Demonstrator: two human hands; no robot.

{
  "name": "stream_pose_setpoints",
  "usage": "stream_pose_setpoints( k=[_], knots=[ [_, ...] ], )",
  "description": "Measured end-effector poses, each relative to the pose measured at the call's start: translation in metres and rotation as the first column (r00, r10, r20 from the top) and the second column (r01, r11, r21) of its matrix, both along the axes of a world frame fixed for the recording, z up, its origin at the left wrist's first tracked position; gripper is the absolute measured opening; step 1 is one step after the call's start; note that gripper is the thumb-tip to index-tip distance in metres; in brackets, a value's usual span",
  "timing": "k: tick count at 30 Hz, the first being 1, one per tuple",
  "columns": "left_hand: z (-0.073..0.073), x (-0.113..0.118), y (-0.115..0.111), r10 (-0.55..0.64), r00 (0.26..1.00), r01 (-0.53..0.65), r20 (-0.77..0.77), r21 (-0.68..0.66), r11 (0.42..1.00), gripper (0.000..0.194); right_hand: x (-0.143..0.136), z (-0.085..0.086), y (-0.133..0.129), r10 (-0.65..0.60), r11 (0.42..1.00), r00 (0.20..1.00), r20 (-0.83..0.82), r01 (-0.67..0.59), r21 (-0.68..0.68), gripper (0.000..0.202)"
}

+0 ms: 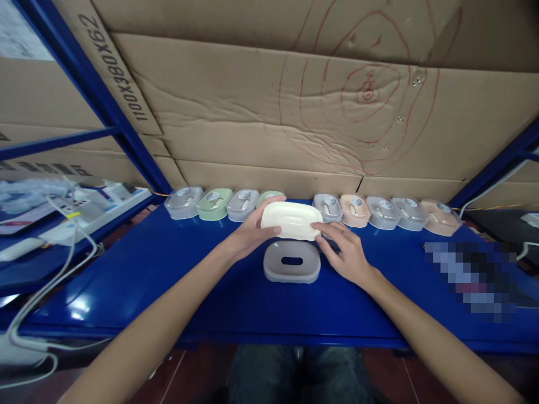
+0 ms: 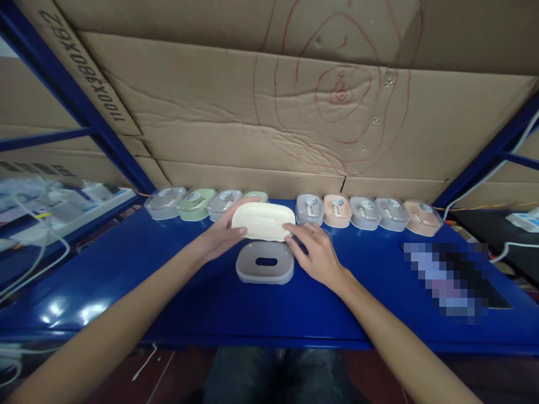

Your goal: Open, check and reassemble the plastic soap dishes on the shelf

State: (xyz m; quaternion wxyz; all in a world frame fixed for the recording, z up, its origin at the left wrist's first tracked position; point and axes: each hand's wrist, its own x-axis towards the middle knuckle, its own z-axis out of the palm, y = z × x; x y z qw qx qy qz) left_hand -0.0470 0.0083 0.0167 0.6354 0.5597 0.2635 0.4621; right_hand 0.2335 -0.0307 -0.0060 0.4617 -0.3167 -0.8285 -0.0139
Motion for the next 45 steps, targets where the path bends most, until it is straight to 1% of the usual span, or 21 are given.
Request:
stream_pose_setpoints(
  k=[2,4,6,9,11,13,16,19,21,23,27,32,35,38,41,45],
  knots=[
    [0.0,0.0,0.001,-0.021,0.998,0.026,0.051,-0.104,0.994,0.068,0.001,-0.001,0.001,0.003,1.0,1.0,0.024,-0.003,0.011,0.029],
    [0.0,-0.001,0.005,0.002,0.999,0.007,0.051,-0.177,0.984,0.061,0.001,-0.003,0.001,-0.001,1.0,0.998,0.055,0.001,0.01,0.031],
    [0.0,-0.003,0.009,0.05,0.998,-0.042,0.033,-0.208,0.977,0.058,0.0,-0.004,0.001,-0.023,1.0,0.997,0.075,0.024,-0.011,0.036],
    [0.0,-0.008,0.015,0.142,0.989,-0.13,0.049,-0.196,0.972,0.057,0.0,-0.004,0.0,-0.039,0.998,0.997,0.069,0.042,-0.048,0.051],
    [0.001,-0.011,0.018,0.211,0.975,-0.195,0.073,-0.189,0.962,0.058,0.0,-0.003,-0.002,0.003,0.999,0.998,0.069,0.001,-0.053,0.058],
    [0.001,-0.014,0.021,0.262,0.961,-0.242,0.086,-0.196,0.95,0.06,0.0,-0.002,-0.003,0.077,0.995,0.99,0.122,-0.069,-0.069,0.064],
    [-0.001,-0.016,0.025,0.285,0.955,-0.264,0.084,-0.199,0.944,0.063,-0.003,-0.001,-0.005,0.171,0.979,0.949,0.266,-0.135,-0.15,0.079],
    [-0.002,-0.017,0.026,0.29,0.954,-0.266,0.083,-0.224,0.938,0.062,-0.006,-0.004,-0.007,0.233,0.961,0.901,0.367,-0.155,-0.23,0.091],
    [-0.002,-0.016,0.026,0.299,0.95,-0.267,0.093,-0.258,0.929,0.058,-0.007,-0.005,-0.007,0.255,0.953,0.882,0.396,-0.161,-0.255,0.091],
    [-0.001,-0.016,0.025,0.307,0.945,-0.264,0.115,-0.287,0.921,0.051,-0.008,-0.006,-0.008,0.251,0.954,0.876,0.411,-0.151,-0.26,0.09],
    [0.003,-0.014,0.024,0.314,0.937,-0.262,0.152,-0.29,0.921,0.036,-0.008,-0.007,-0.01,0.227,0.958,0.875,0.427,-0.123,-0.258,0.088],
    [0.011,-0.014,0.021,0.277,0.946,-0.234,0.168,-0.24,0.942,0.032,-0.009,-0.005,-0.012,0.228,0.959,0.881,0.415,-0.129,-0.253,0.078],
    [0.012,-0.016,0.02,0.277,0.947,-0.239,0.16,-0.219,0.946,0.035,-0.008,-0.003,-0.011,0.216,0.962,0.9,0.378,-0.13,-0.24,0.07],
    [0.01,-0.018,0.02,0.282,0.948,-0.255,0.146,-0.18,0.95,0.038,-0.004,0.001,-0.011,0.217,0.968,0.926,0.309,-0.164,-0.188,0.065],
    [0.008,-0.018,0.02,0.282,0.949,-0.256,0.142,-0.18,0.95,0.042,-0.001,0.003,-0.011,0.196,0.98,0.95,0.243,-0.179,-0.092,0.066],
    [0.006,-0.013,0.017,0.25,0.959,-0.216,0.134,-0.228,0.949,0.045,0.001,0.003,-0.009,0.07,0.997,0.985,0.157,-0.075,0.026,0.074]
  ],
)
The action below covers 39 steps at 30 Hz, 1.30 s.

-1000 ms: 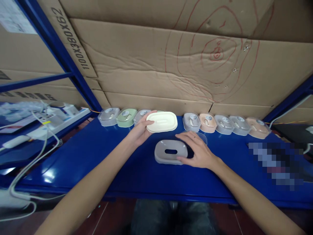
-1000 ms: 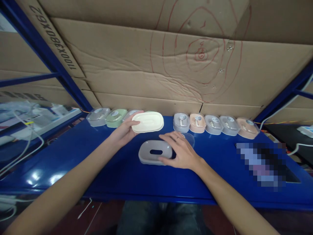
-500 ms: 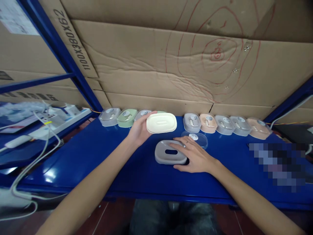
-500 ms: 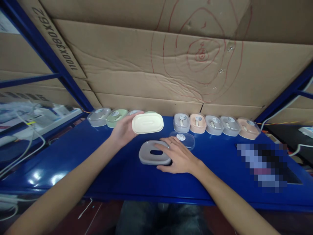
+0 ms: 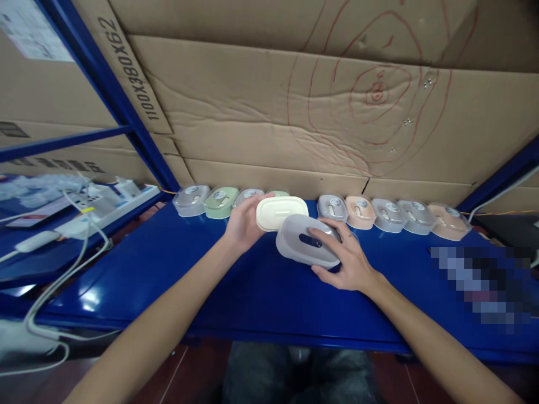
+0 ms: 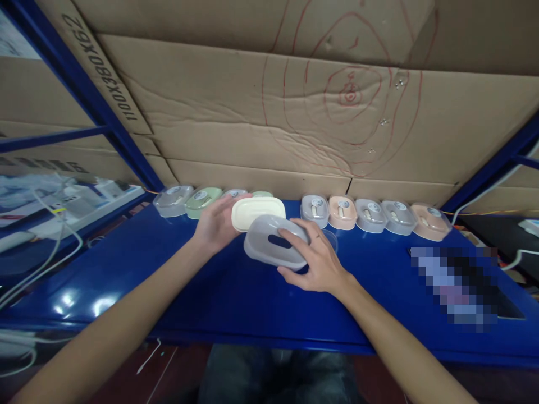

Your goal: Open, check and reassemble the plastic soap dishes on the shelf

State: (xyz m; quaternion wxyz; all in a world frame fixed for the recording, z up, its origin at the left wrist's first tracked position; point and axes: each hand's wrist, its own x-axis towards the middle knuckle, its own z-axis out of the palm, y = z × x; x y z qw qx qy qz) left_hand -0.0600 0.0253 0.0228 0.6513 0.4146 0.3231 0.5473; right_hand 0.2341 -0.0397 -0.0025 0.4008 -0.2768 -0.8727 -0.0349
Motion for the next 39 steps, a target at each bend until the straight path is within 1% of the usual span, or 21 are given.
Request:
stream_pose_setpoints(
  k=[3,5,7,10,13,18,21,26,30,34,39],
  knots=[
    [-0.001,0.004,-0.004,-0.109,0.994,0.108,-0.017,-0.033,0.994,0.048,0.0,-0.001,0.003,-0.073,0.997,0.997,-0.026,0.074,0.033,0.08],
    [-0.002,0.007,-0.007,-0.197,0.98,0.197,-0.004,-0.059,0.979,0.051,0.001,-0.002,0.004,-0.101,0.994,0.995,-0.019,0.102,0.044,0.083],
    [-0.004,0.01,-0.009,-0.262,0.965,0.262,0.021,-0.074,0.962,0.052,0.001,-0.003,0.005,-0.115,0.992,0.993,0.001,0.115,0.049,0.084],
    [-0.007,0.016,-0.014,-0.315,0.948,0.318,0.052,-0.086,0.944,0.047,0.0,-0.003,0.004,-0.113,0.992,0.993,0.029,0.111,0.059,0.083],
    [-0.008,0.021,-0.02,-0.344,0.935,0.351,0.083,-0.1,0.931,0.044,-0.003,-0.003,0.003,-0.104,0.992,0.993,0.056,0.1,0.078,0.081],
    [-0.007,0.026,-0.027,-0.349,0.931,0.359,0.104,-0.109,0.927,0.045,-0.007,-0.005,0.003,-0.08,0.994,0.993,0.086,0.073,0.086,0.081],
    [-0.007,0.028,-0.028,-0.333,0.939,0.341,0.09,-0.102,0.934,0.047,-0.007,-0.007,0.004,-0.067,0.996,0.991,0.113,0.059,0.069,0.077],
    [-0.011,0.032,-0.03,-0.3,0.954,0.299,-0.004,-0.092,0.95,0.055,-0.006,-0.008,0.003,-0.047,0.999,0.988,0.149,0.043,0.03,0.079],
    [-0.011,0.034,-0.032,-0.269,0.96,0.263,-0.079,-0.076,0.962,0.059,-0.007,-0.009,0.003,-0.044,0.999,0.984,0.172,0.039,0.03,0.084],
    [-0.011,0.034,-0.032,-0.26,0.961,0.255,-0.089,-0.071,0.964,0.057,-0.008,-0.01,0.003,-0.054,0.998,0.983,0.177,0.05,0.025,0.088],
    [-0.015,0.032,-0.029,-0.258,0.962,0.253,-0.088,-0.06,0.966,0.056,-0.009,-0.009,0.003,-0.08,0.995,0.975,0.208,0.067,0.069,0.088]
  ],
)
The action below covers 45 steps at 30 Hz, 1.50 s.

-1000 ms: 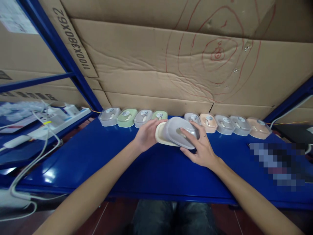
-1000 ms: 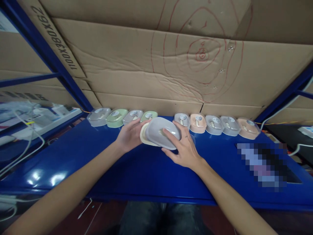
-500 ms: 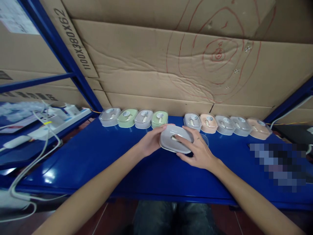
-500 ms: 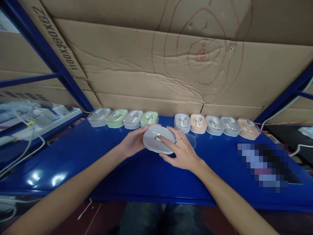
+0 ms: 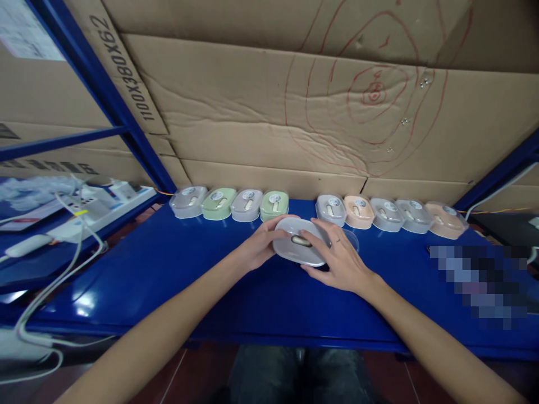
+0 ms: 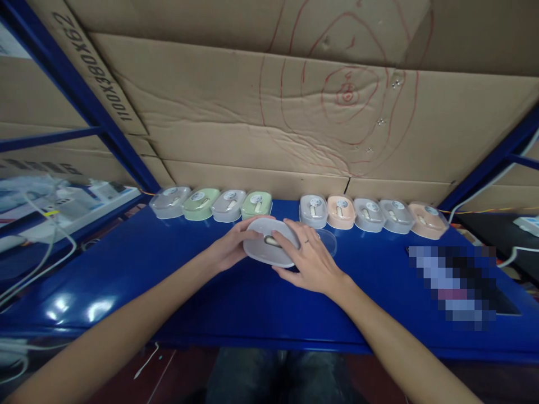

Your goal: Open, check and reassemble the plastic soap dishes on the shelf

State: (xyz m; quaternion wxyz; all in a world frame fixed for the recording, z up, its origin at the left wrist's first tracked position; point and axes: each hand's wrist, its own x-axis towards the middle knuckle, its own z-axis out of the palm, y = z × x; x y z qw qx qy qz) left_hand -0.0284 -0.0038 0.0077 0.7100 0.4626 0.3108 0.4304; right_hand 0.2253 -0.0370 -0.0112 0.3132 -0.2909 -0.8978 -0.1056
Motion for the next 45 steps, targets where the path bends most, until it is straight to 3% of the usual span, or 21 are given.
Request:
stream_pose_setpoints(
  k=[18,28,34,41,45],
  knots=[
    [0.008,0.004,-0.004,0.051,0.998,-0.053,-0.036,-0.057,0.997,0.059,-0.002,0.002,-0.002,0.013,0.998,0.998,-0.066,-0.009,0.058,0.084],
    [-0.001,0.0,0.0,0.054,0.998,-0.054,-0.041,0.015,0.998,0.053,-0.002,0.002,-0.003,-0.002,0.999,0.999,-0.039,0.0,-0.042,0.083],
    [0.002,0.0,-0.003,0.049,0.995,-0.047,-0.082,0.024,0.999,0.057,-0.001,0.002,-0.001,-0.003,0.998,0.999,-0.05,0.0,-0.065,0.093],
    [0.005,0.003,-0.004,0.058,0.995,-0.058,-0.081,0.012,0.998,0.049,-0.004,-0.001,-0.001,-0.019,0.988,0.994,-0.111,0.002,-0.152,0.112],
    [0.006,0.001,-0.004,0.043,0.997,-0.041,-0.07,0.031,0.999,0.049,-0.003,-0.003,0.001,-0.06,0.958,0.977,-0.204,-0.001,-0.286,0.115]
  ],
)
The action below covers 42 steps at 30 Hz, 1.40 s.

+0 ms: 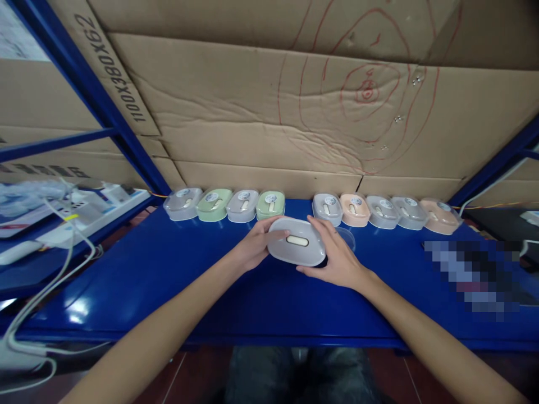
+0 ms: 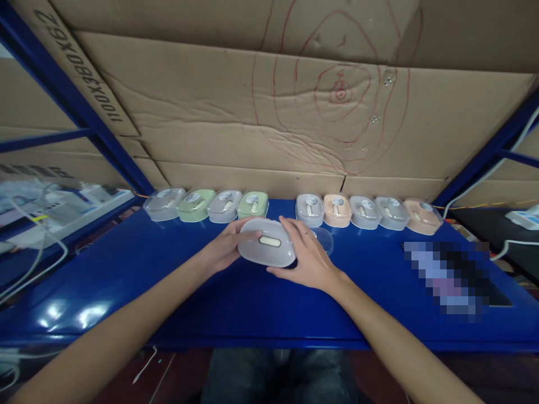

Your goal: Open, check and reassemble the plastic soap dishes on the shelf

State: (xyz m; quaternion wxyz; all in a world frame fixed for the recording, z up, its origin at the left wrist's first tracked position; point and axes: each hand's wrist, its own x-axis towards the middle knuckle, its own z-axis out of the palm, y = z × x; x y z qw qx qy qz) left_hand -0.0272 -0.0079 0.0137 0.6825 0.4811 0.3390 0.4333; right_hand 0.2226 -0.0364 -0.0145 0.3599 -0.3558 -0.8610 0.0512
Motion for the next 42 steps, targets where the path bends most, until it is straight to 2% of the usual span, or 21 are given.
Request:
stream_pose_setpoints(
  k=[2,6,8,12,15,17,20,23,26,29,32,38,42],
  knots=[
    [0.001,-0.001,0.0,0.002,1.0,-0.002,-0.004,-0.002,1.0,0.052,0.001,0.0,0.002,-0.008,0.995,0.991,-0.136,-0.005,-0.097,0.102],
    [0.0,-0.003,0.001,0.011,1.0,-0.011,-0.005,-0.004,1.0,0.053,0.002,0.001,0.01,-0.052,0.939,0.913,-0.405,-0.093,-0.331,0.051],
    [-0.002,-0.004,0.002,-0.016,1.0,0.016,0.007,-0.017,1.0,0.054,0.001,0.0,0.012,-0.087,0.913,0.876,-0.474,-0.12,-0.39,0.044],
    [-0.007,-0.003,0.004,-0.102,0.994,0.103,0.024,-0.058,0.993,0.048,-0.002,-0.001,0.013,-0.132,0.912,0.836,-0.532,-0.107,-0.396,0.045],
    [-0.01,-0.004,0.008,-0.077,0.997,0.079,0.023,-0.076,0.994,0.042,0.003,0.002,0.013,-0.143,0.937,0.886,-0.441,-0.022,-0.349,0.044],
    [-0.011,-0.007,0.013,-0.019,0.999,0.022,0.035,-0.091,0.996,0.04,0.012,0.007,0.015,-0.117,0.971,0.941,-0.318,0.041,-0.234,0.044],
    [-0.01,-0.014,0.02,0.074,0.995,-0.066,0.07,-0.112,0.992,0.038,0.03,0.014,0.02,-0.058,0.996,0.995,-0.081,0.053,-0.069,0.041],
    [-0.009,-0.021,0.025,0.15,0.983,-0.132,0.107,-0.16,0.978,0.035,0.042,0.017,0.025,-0.053,0.998,0.989,0.139,0.058,-0.031,0.04],
    [-0.008,-0.023,0.028,0.2,0.97,-0.169,0.141,-0.202,0.965,0.033,0.046,0.014,0.027,-0.065,0.997,0.962,0.265,0.072,-0.016,0.051],
    [-0.006,-0.021,0.027,0.235,0.96,-0.196,0.151,-0.234,0.952,0.033,0.044,0.009,0.026,-0.081,0.996,0.953,0.293,0.084,0.004,0.063],
    [-0.005,-0.02,0.026,0.245,0.957,-0.204,0.155,-0.241,0.949,0.035,0.042,0.006,0.024,-0.078,0.996,0.952,0.297,0.087,-0.018,0.065],
    [-0.002,-0.021,0.026,0.168,0.964,-0.133,0.204,-0.176,0.975,0.037,0.042,0.009,0.022,-0.099,0.989,0.947,0.305,0.129,-0.077,0.071],
    [0.002,-0.023,0.026,0.132,0.967,-0.1,0.218,-0.151,0.983,0.04,0.046,0.017,0.022,-0.158,0.985,0.968,0.196,0.169,-0.039,0.065]
  ],
)
